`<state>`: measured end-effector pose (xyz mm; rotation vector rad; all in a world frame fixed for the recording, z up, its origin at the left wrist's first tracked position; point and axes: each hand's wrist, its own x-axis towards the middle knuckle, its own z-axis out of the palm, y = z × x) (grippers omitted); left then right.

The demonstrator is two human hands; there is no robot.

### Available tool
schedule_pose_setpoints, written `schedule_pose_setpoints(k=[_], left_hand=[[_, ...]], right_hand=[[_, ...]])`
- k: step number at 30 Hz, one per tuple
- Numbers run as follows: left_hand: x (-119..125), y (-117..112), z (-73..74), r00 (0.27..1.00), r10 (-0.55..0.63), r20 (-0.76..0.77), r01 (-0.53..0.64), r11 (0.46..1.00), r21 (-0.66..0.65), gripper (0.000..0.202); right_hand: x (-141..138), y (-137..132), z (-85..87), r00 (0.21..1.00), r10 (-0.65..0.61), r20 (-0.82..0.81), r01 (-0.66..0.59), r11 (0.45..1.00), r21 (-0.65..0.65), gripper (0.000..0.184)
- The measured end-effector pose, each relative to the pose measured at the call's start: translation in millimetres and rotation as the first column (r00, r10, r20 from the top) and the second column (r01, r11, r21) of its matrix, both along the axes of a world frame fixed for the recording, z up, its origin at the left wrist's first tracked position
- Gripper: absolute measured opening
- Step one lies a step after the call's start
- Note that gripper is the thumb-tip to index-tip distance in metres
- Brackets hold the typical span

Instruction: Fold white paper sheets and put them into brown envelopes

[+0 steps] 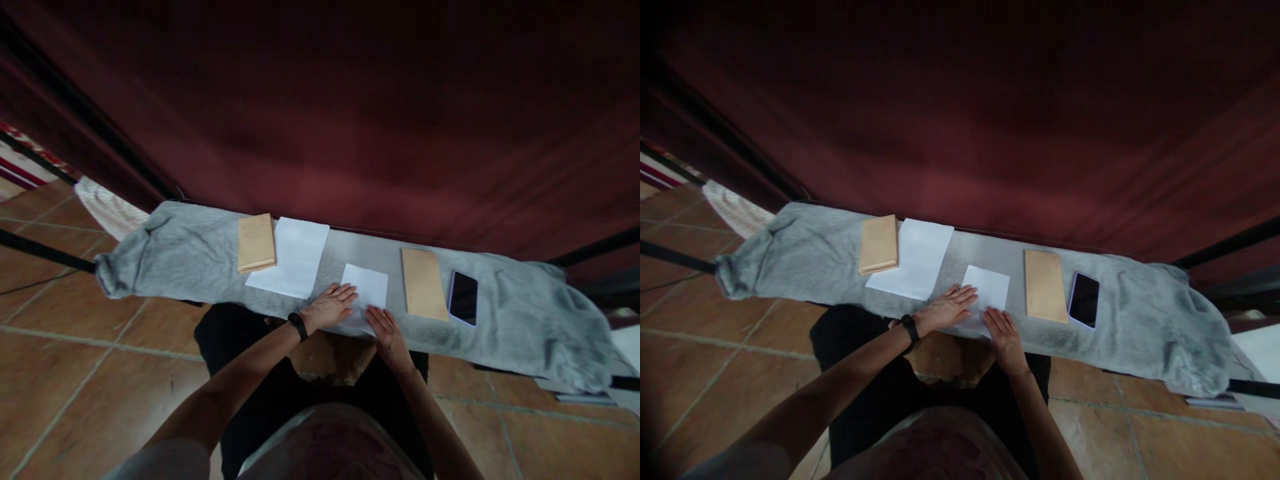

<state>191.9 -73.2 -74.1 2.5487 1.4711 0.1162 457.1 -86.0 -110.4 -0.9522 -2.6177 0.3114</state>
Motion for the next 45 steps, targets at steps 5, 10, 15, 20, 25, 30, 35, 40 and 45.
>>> schedule_pose_setpoints(k=[5,10,15,20,25,30,35,40,45], left_hand=[[9.7,-8.9,14.9,0.991,-0.124,0.055,0.124,0.992,-0.002,0.052],[12.2,-18.2,13.2,0.986,-0.165,0.021,0.164,0.985,0.053,0.058],[11.4,-23.0,5.3,0.985,-0.160,-0.062,0.167,0.978,0.122,0.049],[12.3,-21.8,-2.6,0.981,-0.175,-0.079,0.186,0.970,0.159,0.056],[11.3,-17.3,-10.3,0.974,-0.213,-0.073,0.222,0.962,0.157,0.049],[8.7,-16.9,-16.3,0.977,-0.210,-0.040,0.213,0.966,0.147,0.046],[7.7,-18.9,-18.0,0.980,-0.195,-0.031,0.197,0.971,0.133,0.059],[7.1,-22.1,-12.7,0.983,-0.180,-0.026,0.181,0.976,0.121,0.053],[4.5,-26.3,-9.4,0.986,-0.161,-0.051,0.166,0.980,0.114,0.047]], right_hand=[[-10.3,3.7,0.1,0.999,-0.045,0.027,0.044,0.999,0.022,0.069],[-11.9,3.8,-3.1,0.999,-0.043,0.021,0.044,0.999,-0.026,0.062],[-1.9,12.6,-1.2,0.997,0.009,-0.083,-0.024,0.982,-0.186,0.059],[-17.5,30.9,0.7,0.975,-0.128,-0.182,0.088,0.973,-0.213,0.049],[-54.8,46.8,4.0,0.992,-0.118,-0.046,0.115,0.991,-0.069,0.048],[-73.2,64.3,8.1,0.989,-0.130,0.070,0.131,0.991,-0.012,0.047],[-73.0,79.3,7.9,0.980,-0.158,0.125,0.157,0.987,0.011,0.048],[-72.4,88.6,5.8,0.969,-0.227,0.095,0.226,0.974,0.017,0.050],[-70.5,96.7,3.9,0.951,-0.303,0.065,0.303,0.953,0.009,0.051]])
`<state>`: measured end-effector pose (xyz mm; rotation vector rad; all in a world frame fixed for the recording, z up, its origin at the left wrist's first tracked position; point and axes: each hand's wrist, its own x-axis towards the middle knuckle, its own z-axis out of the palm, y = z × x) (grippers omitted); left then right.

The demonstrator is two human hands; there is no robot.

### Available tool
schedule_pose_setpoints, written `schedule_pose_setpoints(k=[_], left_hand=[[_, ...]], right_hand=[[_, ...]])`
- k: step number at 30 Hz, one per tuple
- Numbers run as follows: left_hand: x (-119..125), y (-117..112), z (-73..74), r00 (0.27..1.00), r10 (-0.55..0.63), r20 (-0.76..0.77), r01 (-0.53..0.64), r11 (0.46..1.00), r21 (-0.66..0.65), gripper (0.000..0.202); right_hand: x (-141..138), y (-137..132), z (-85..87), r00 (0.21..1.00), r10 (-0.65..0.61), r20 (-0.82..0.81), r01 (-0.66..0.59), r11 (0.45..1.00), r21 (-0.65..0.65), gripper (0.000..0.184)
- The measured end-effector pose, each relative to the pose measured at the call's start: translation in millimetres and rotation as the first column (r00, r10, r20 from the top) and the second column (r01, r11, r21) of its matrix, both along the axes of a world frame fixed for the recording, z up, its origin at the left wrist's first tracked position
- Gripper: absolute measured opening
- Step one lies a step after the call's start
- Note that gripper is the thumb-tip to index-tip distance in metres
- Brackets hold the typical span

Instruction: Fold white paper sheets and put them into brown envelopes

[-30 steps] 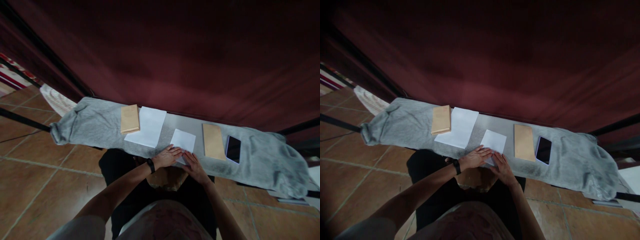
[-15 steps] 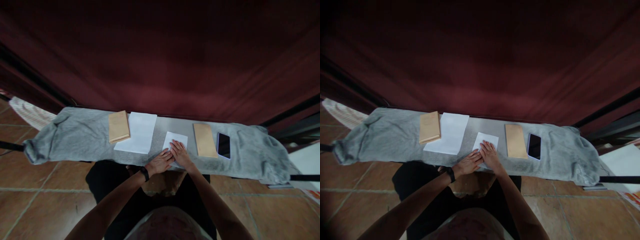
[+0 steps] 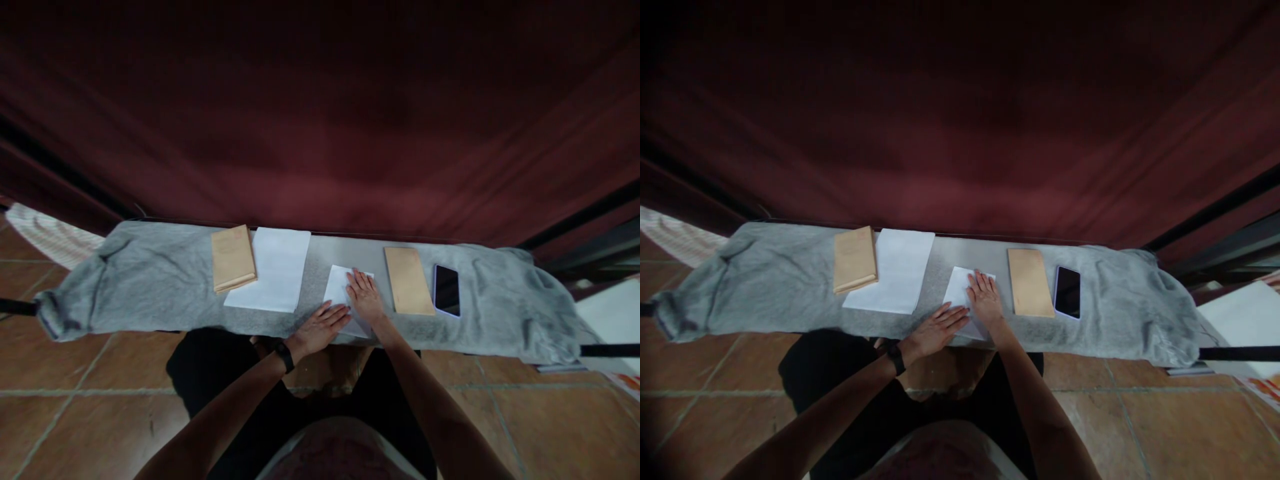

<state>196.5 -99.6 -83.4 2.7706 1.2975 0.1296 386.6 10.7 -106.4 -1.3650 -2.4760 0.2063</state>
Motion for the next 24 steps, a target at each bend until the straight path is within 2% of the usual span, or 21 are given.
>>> schedule_pose_setpoints(k=[8,12,15,20,24], left_hand=[[-11.6,0.9,4.7,1.000,-0.018,-0.018,0.019,0.999,0.037,0.051],[-24.9,4.9,5.2,0.999,0.014,-0.042,-0.011,0.998,0.063,0.049],[-37.4,10.5,3.7,0.994,0.103,-0.042,-0.100,0.993,0.069,0.051],[-55.3,25.9,1.3,0.948,0.305,0.087,-0.307,0.952,0.007,0.058],[-60.1,36.9,-0.9,0.914,0.393,0.102,-0.392,0.919,-0.034,0.062]], right_hand=[[4.4,26.6,10.4,0.994,-0.104,0.028,0.105,0.994,-0.043,0.045],[5.0,35.4,16.2,0.982,-0.186,0.038,0.188,0.981,-0.047,0.040],[8.0,35.7,15.6,0.971,-0.234,0.038,0.236,0.970,-0.051,0.038],[20.6,28.0,8.0,0.961,-0.277,0.001,0.276,0.959,-0.068,0.037],[32.4,17.7,0.5,0.956,-0.287,-0.067,0.281,0.956,-0.084,0.034]])
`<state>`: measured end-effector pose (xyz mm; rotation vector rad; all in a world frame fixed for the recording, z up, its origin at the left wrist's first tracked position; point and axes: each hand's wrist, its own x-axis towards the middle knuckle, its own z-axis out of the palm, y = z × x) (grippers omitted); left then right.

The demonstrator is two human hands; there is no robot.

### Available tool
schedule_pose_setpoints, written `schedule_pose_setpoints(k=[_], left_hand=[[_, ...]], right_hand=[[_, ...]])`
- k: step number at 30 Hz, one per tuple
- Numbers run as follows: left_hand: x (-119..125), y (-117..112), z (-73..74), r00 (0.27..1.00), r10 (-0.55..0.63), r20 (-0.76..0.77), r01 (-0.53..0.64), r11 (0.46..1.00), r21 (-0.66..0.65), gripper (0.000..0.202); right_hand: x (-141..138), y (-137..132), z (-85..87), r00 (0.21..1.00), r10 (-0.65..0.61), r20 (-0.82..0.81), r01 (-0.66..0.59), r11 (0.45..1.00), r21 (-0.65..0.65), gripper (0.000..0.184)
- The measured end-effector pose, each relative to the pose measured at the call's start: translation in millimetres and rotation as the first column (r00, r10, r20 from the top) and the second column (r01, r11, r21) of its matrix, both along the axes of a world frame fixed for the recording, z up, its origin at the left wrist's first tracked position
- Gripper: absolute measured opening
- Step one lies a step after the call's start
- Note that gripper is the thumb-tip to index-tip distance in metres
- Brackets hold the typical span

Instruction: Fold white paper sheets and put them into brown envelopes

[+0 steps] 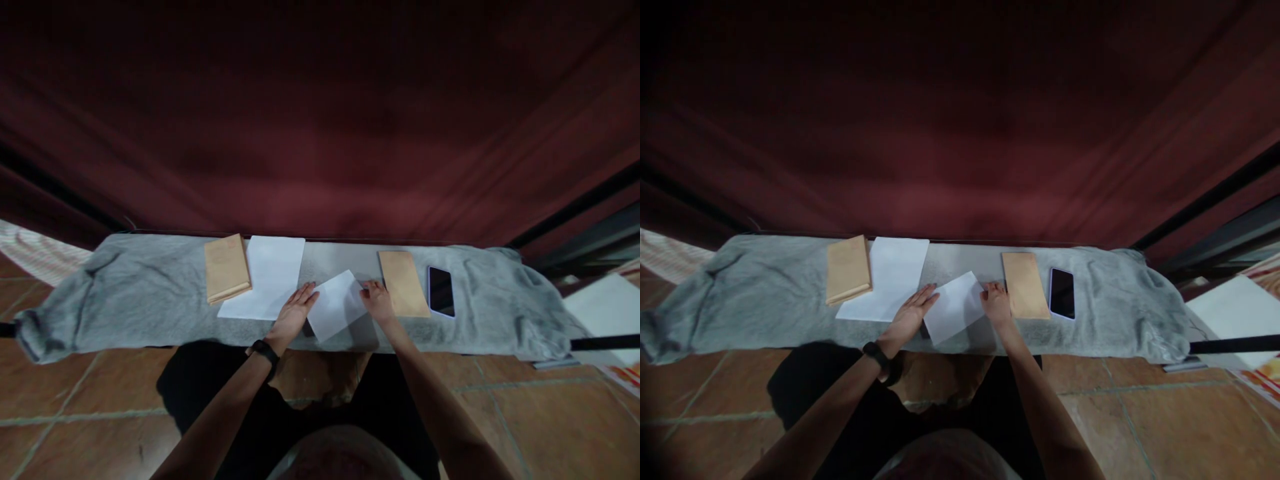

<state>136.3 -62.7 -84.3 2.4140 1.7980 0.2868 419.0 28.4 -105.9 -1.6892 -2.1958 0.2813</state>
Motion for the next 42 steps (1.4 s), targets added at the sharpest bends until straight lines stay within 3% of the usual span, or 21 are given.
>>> schedule_pose_setpoints(k=[4,8,16,20,24,31,36,42], left_hand=[[1.1,0.4,-3.3,0.998,0.053,-0.033,-0.053,0.999,0.014,0.067],[-0.7,-10.0,-5.0,0.998,0.051,-0.033,-0.049,0.998,0.035,0.073],[-0.7,-33.6,-0.6,0.994,0.053,0.092,-0.053,0.999,-0.003,0.078],[11.2,-39.5,-0.4,0.978,0.071,0.198,-0.080,0.996,0.038,0.065],[22.4,-42.4,-4.2,0.973,0.066,0.222,-0.088,0.992,0.091,0.048],[26.3,-41.7,-8.9,0.992,-0.039,0.116,0.028,0.995,0.098,0.047],[27.1,-42.0,-3.3,0.988,-0.144,0.050,0.138,0.984,0.111,0.043],[31.5,-45.8,1.5,0.945,-0.326,-0.014,0.326,0.941,0.090,0.059]], right_hand=[[10.3,-7.1,-6.1,0.997,0.004,-0.082,-0.002,1.000,0.028,0.034],[18.4,-6.1,-12.2,0.986,-0.045,-0.163,0.057,0.996,0.072,0.048],[22.7,-6.5,-16.4,0.966,-0.107,-0.234,0.127,0.989,0.074,0.060],[25.1,-5.1,-5.7,0.972,-0.120,-0.202,0.145,0.983,0.109,0.059],[27.4,1.3,3.7,0.969,-0.229,-0.099,0.242,0.957,0.160,0.062],[32.3,9.0,6.7,0.918,-0.389,0.080,0.373,0.913,0.165,0.059],[38.3,11.0,14.6,0.890,-0.394,0.229,0.379,0.919,0.111,0.048],[38.5,6.3,13.5,0.843,-0.423,0.331,0.406,0.905,0.122,0.047]])
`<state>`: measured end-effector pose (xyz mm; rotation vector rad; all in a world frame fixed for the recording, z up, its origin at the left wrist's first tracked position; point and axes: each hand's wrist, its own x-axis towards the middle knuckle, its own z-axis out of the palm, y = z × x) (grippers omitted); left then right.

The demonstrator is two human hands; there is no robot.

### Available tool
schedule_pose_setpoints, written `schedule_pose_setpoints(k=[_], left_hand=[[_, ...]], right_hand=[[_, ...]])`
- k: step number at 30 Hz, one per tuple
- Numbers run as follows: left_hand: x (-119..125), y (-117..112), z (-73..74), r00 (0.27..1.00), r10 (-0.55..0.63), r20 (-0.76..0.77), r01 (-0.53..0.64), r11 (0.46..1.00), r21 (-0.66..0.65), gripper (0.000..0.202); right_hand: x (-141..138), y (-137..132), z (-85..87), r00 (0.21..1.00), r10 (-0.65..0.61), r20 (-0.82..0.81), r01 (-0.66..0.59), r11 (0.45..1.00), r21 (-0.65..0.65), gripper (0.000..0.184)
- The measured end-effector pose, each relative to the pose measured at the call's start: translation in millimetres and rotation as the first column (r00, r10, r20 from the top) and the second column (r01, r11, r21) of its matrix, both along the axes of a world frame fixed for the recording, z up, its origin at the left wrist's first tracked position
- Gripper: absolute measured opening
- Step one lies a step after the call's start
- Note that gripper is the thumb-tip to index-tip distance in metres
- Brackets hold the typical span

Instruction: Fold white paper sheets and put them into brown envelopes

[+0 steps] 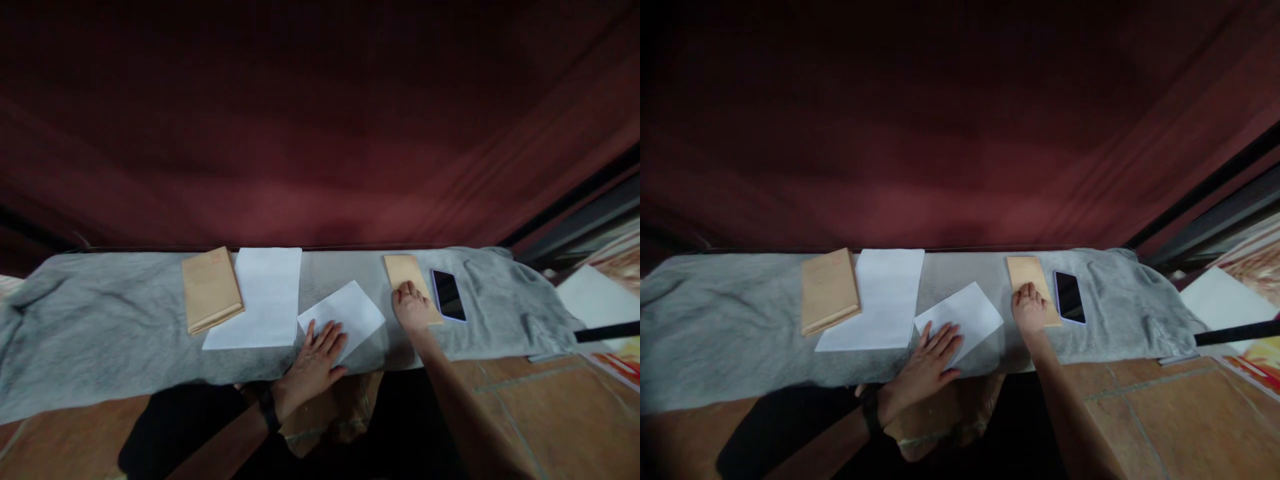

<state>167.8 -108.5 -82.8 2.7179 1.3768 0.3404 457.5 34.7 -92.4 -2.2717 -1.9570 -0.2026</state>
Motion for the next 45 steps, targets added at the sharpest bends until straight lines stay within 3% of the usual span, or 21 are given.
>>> schedule_pose_setpoints(k=[6,11,15,19,24,31,36,41,43,45], left_hand=[[5.1,-1.6,-2.9,0.999,-0.030,-0.032,0.030,0.999,0.017,0.046],[0.5,-2.1,-0.5,0.996,-0.013,-0.090,0.015,1.000,0.020,0.041],[3.7,-6.9,7.5,0.997,0.045,-0.070,-0.046,0.999,-0.004,0.040],[14.2,-14.2,7.3,0.988,0.034,-0.152,-0.029,0.999,0.034,0.041],[14.6,-7.7,-5.1,0.972,0.014,-0.236,0.005,0.997,0.083,0.050],[0.7,20.2,-8.5,0.971,0.062,-0.230,-0.044,0.995,0.084,0.050],[1.8,22.6,-14.2,0.981,0.047,-0.188,-0.018,0.988,0.155,0.049],[7.6,15.2,-18.0,0.999,0.046,-0.024,-0.043,0.992,0.115,0.049],[12.8,11.6,-17.7,0.997,0.077,-0.004,-0.076,0.991,0.112,0.059],[19.1,9.1,-17.7,0.997,0.073,-0.017,-0.071,0.991,0.110,0.063]], right_hand=[[0.1,1.1,3.0,0.999,0.040,-0.027,-0.040,0.999,0.011,0.043],[-16.1,-4.3,1.0,0.937,0.227,-0.264,-0.209,0.973,0.094,0.033],[-35.5,-14.4,-8.9,0.901,0.250,-0.355,-0.243,0.968,0.066,0.023],[-39.9,-18.8,-11.2,0.870,0.204,-0.448,-0.243,0.969,-0.031,0.018],[-30.6,-21.4,-7.9,0.832,0.149,-0.534,-0.243,0.964,-0.110,0.020],[-30.7,-40.5,-12.0,0.827,0.095,-0.554,-0.157,0.985,-0.065,0.020],[-39.9,-58.3,-12.7,0.865,0.070,-0.496,-0.073,0.997,0.012,0.021],[-57.0,-72.0,-5.5,0.889,0.225,-0.398,-0.123,0.956,0.265,0.038],[-73.5,-82.6,-6.2,0.848,0.355,-0.394,-0.229,0.915,0.332,0.046],[-93.6,-96.9,-10.1,0.765,0.489,-0.420,-0.383,0.869,0.313,0.051]])
